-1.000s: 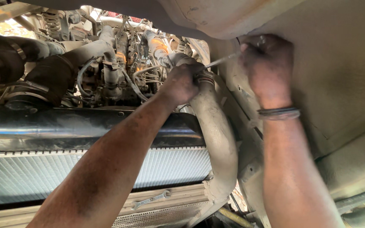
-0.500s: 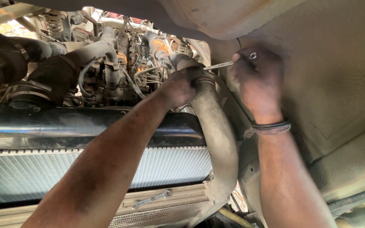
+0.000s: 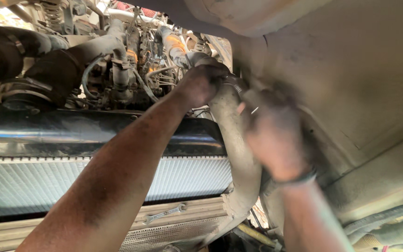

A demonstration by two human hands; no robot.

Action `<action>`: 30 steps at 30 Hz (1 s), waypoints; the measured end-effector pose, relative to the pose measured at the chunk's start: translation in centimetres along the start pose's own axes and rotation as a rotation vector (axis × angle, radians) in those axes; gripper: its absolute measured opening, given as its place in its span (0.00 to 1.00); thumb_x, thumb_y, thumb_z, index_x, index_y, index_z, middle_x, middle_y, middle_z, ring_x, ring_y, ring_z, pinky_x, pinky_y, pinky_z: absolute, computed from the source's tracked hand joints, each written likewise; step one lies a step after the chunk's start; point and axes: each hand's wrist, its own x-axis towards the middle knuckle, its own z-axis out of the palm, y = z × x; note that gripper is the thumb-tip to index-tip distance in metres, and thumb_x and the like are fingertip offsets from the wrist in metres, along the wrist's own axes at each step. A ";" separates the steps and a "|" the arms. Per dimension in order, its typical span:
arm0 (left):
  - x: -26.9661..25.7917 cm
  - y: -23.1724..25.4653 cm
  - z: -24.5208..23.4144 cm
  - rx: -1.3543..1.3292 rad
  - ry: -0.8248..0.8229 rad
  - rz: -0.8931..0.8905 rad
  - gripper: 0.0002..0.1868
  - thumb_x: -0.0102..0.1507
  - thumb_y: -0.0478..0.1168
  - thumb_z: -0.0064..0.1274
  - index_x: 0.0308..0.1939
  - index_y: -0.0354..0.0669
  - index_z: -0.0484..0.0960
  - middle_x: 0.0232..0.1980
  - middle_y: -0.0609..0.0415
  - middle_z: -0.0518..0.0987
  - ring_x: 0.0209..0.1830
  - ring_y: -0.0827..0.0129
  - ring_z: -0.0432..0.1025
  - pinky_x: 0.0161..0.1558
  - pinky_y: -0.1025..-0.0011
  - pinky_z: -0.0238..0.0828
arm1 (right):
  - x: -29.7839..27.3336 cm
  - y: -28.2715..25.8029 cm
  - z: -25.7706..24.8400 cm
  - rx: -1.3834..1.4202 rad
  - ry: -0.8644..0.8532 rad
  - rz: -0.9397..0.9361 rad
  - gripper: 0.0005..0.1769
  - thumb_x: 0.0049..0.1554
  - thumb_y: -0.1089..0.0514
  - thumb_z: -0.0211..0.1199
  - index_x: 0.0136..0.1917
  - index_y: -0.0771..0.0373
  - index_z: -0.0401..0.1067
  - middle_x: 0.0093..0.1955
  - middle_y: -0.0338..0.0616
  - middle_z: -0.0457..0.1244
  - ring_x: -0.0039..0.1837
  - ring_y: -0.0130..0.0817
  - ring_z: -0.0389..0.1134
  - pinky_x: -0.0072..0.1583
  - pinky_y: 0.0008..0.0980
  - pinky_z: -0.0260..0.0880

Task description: The person uses a wrench to tighten a bolt on a pipe or hose connection under the hood of a vehicle. The hands repeatedly adjust the wrench and apply torque to secure the fitting near the engine block.

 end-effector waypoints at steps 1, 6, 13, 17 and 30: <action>0.2 0.1 0.0 -0.002 0.023 0.010 0.13 0.64 0.38 0.48 0.51 0.46 0.84 0.54 0.44 0.82 0.56 0.51 0.74 0.60 0.58 0.70 | -0.8 -0.7 0.2 -0.178 -0.082 -0.045 0.20 0.57 0.54 0.61 0.62 0.61 0.73 0.59 0.56 0.67 0.65 0.60 0.63 0.65 0.65 0.57; 2.0 1.5 -0.1 0.125 0.024 -0.225 0.12 0.65 0.44 0.51 0.45 0.49 0.88 0.50 0.43 0.82 0.55 0.47 0.73 0.62 0.55 0.68 | -2.7 -3.0 2.4 -0.209 -0.009 -0.258 0.34 0.55 0.54 0.58 0.70 0.76 0.63 0.72 0.71 0.57 0.75 0.63 0.55 0.72 0.64 0.48; 4.1 5.0 -0.7 0.259 -0.118 -0.514 0.18 0.59 0.49 0.58 0.46 0.41 0.85 0.53 0.44 0.81 0.58 0.51 0.72 0.62 0.56 0.68 | -1.9 -2.2 0.6 -0.067 -0.027 -0.390 0.23 0.55 0.57 0.60 0.64 0.64 0.71 0.70 0.70 0.60 0.74 0.60 0.60 0.72 0.47 0.59; 4.2 5.7 -0.9 0.177 -0.094 -0.633 0.16 0.60 0.45 0.56 0.48 0.41 0.85 0.56 0.44 0.80 0.59 0.53 0.74 0.61 0.56 0.69 | -1.6 -1.7 0.5 0.015 -0.061 -0.306 0.19 0.56 0.56 0.62 0.60 0.64 0.74 0.65 0.66 0.65 0.68 0.57 0.65 0.66 0.45 0.65; 4.0 4.7 0.4 0.220 0.080 -0.544 0.12 0.58 0.42 0.55 0.40 0.41 0.88 0.49 0.42 0.83 0.53 0.52 0.77 0.58 0.57 0.73 | -0.6 -2.4 -1.0 0.040 0.061 -0.401 0.07 0.54 0.59 0.64 0.46 0.62 0.74 0.54 0.54 0.69 0.60 0.48 0.71 0.65 0.45 0.68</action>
